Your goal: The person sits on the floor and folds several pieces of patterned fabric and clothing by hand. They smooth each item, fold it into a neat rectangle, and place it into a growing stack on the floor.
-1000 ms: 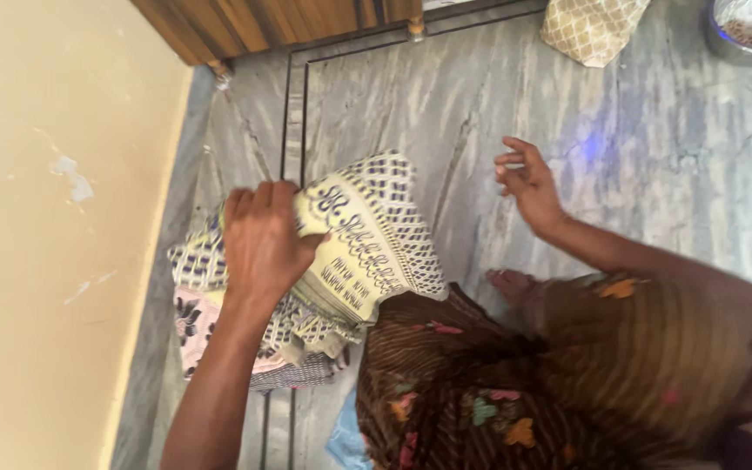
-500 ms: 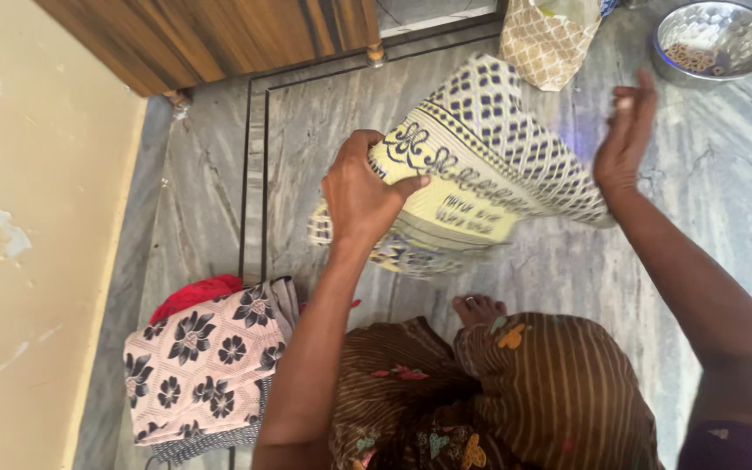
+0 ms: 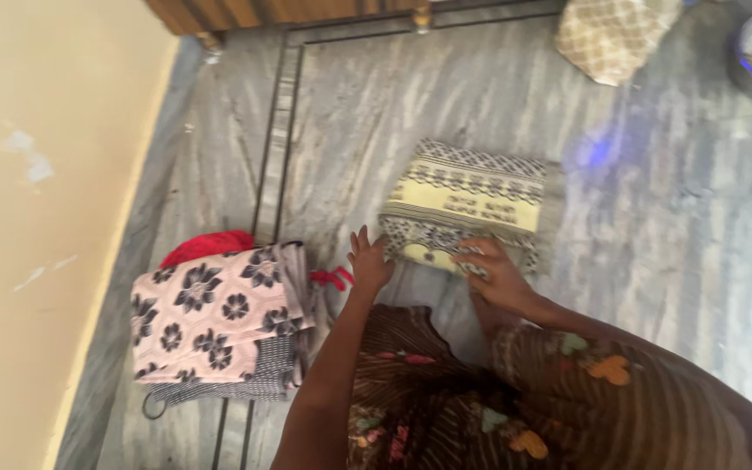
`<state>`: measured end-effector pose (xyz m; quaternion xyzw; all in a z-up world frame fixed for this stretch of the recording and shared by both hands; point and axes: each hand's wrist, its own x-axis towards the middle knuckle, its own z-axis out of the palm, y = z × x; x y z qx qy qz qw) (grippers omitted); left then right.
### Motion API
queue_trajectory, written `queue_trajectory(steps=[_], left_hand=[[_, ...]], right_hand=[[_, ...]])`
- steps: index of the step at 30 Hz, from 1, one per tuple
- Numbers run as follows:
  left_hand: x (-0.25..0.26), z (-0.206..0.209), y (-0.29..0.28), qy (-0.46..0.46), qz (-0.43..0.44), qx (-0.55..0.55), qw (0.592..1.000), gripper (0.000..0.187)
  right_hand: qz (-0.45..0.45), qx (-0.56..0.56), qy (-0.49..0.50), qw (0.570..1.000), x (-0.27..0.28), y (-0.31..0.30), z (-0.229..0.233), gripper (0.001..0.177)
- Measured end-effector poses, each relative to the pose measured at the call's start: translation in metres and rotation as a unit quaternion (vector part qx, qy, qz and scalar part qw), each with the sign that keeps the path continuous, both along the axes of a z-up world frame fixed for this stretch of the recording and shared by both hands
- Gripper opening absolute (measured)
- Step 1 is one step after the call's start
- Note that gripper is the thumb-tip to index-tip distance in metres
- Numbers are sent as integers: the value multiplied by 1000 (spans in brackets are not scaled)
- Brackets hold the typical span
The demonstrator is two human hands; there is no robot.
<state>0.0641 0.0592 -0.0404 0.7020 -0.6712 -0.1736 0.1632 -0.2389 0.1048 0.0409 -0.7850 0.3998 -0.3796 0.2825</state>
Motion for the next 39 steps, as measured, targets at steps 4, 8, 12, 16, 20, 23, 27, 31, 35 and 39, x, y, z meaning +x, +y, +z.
queue_trajectory(steps=[4, 8, 12, 16, 20, 23, 27, 31, 35, 39], left_hand=[[72, 50, 50, -13, 25, -236, 971, 53], [161, 98, 101, -68, 176, -309, 932, 54], [241, 123, 132, -141, 348, -214, 902, 60], [281, 124, 135, -69, 376, -77, 921, 69], [278, 114, 92, -213, 172, -1, 962, 85], [274, 113, 41, -249, 69, 111, 960, 89], [274, 117, -13, -238, 42, 325, 914, 104], [279, 105, -38, -352, -34, 314, 881, 97], [290, 111, -44, -385, -73, 348, 851, 98], [291, 147, -30, -365, -78, 380, 846, 100]], right_hand=[[-16, 15, 3, 1000, -1, -2, 33, 31], [53, 18, 17, 998, 20, 8, 66, 31], [82, 32, 29, 996, 35, 15, 82, 28], [79, 73, 34, 994, 37, 15, 90, 27], [75, 79, 35, 993, 39, 15, 89, 25], [85, 98, 30, 991, 40, 15, 83, 25], [95, 82, 18, 992, 34, 11, 78, 26], [69, 17, 22, 997, 16, -1, 69, 28], [2, 70, 55, 996, -16, -36, 62, 36], [-81, 65, 80, 991, -45, -72, 65, 26]])
